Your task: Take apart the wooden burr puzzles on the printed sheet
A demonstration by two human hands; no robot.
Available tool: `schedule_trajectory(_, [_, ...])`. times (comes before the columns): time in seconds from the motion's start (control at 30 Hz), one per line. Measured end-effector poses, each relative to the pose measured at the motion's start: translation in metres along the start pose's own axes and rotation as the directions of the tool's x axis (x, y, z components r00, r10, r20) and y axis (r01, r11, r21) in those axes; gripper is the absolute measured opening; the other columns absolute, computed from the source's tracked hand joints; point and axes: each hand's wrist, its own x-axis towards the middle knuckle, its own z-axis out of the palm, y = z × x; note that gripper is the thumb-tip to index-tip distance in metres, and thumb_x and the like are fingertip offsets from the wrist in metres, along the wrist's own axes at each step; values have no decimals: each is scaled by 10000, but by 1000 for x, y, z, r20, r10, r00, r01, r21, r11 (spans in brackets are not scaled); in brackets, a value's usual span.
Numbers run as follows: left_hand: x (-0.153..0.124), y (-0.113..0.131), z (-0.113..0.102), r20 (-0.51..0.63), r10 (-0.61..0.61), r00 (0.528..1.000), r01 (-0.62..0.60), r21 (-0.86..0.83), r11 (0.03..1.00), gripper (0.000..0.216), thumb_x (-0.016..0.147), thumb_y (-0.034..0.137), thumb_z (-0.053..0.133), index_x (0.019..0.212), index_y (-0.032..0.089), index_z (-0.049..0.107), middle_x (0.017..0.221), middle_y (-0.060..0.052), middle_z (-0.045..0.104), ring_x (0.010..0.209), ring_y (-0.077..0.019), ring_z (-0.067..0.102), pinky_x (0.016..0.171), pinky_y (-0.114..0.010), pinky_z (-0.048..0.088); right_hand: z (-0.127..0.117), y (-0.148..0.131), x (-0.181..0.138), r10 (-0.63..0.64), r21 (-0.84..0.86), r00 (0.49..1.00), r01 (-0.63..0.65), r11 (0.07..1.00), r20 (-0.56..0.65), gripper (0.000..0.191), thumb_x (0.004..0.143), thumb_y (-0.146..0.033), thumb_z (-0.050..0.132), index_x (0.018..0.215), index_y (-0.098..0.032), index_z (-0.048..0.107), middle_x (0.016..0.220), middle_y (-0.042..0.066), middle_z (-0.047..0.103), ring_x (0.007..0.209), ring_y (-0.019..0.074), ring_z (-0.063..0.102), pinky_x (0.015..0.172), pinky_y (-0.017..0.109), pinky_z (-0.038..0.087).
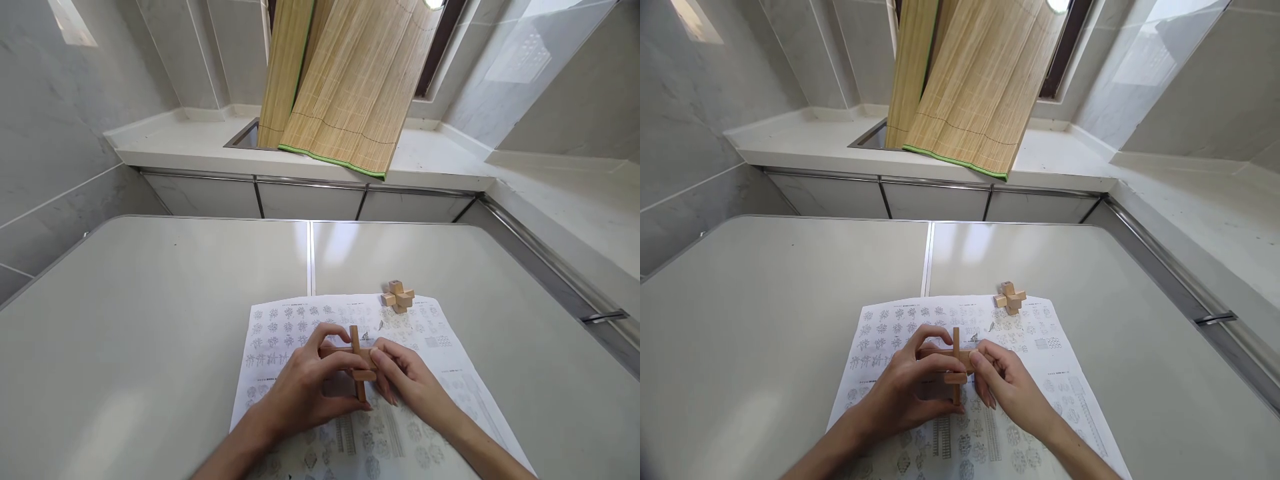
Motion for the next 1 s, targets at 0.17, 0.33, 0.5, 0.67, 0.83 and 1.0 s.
schedule_trajectory(0.17, [3,0,-1,-55,3,998,-7,-67,998,88,873,259,831,954,291,817,1353,-72,513,950,-189,680,880,-411,647,0,1,1,3,33,999,-1,999,-48,475,1012,-640,573,797,-218,552,526,-67,533,448,102,441,534,256,388])
schedule_trajectory(0.33, [6,-1,-5,-47,-27,999,21,-115,993,175,812,243,890,958,337,862,1531,-59,478,1365,-345,560,1105,-514,568,1,2,0,0,43,995,5,999,-102,500,993,-670,581,787,-214,566,566,-43,578,425,103,459,494,257,385])
schedule_trajectory(0.5, [4,2,-7,-40,-50,998,46,-104,994,180,764,282,927,923,340,867,1666,-27,358,1499,-396,427,1186,-591,481,-2,8,2,15,177,987,14,984,-159,454,1005,-622,601,808,-214,574,612,-24,589,450,114,491,454,245,399])
schedule_trajectory(0.67, [9,8,-14,-80,-123,989,109,-157,982,97,784,310,914,859,311,854,1633,-27,436,1493,-381,437,1218,-596,432,-8,11,6,92,366,970,-3,930,-227,460,954,-614,684,771,-212,554,657,-30,560,437,87,428,400,221,362])
schedule_trajectory(0.83, [14,4,-26,-123,-356,927,283,-396,874,311,961,503,689,919,205,768,1252,-134,707,929,-239,740,815,-420,665,-12,9,7,119,427,968,-14,904,-220,469,946,-594,705,746,-202,545,660,-32,561,421,66,388,400,210,343])
schedule_trajectory(1.0, [13,-10,-39,-252,-500,828,445,-245,861,346,1001,511,611,913,187,692,772,-16,700,639,-150,636,633,-287,564,-11,7,7,127,424,972,-32,905,-198,470,945,-592,709,744,-198,553,662,-31,542,436,71,394,402,214,320])
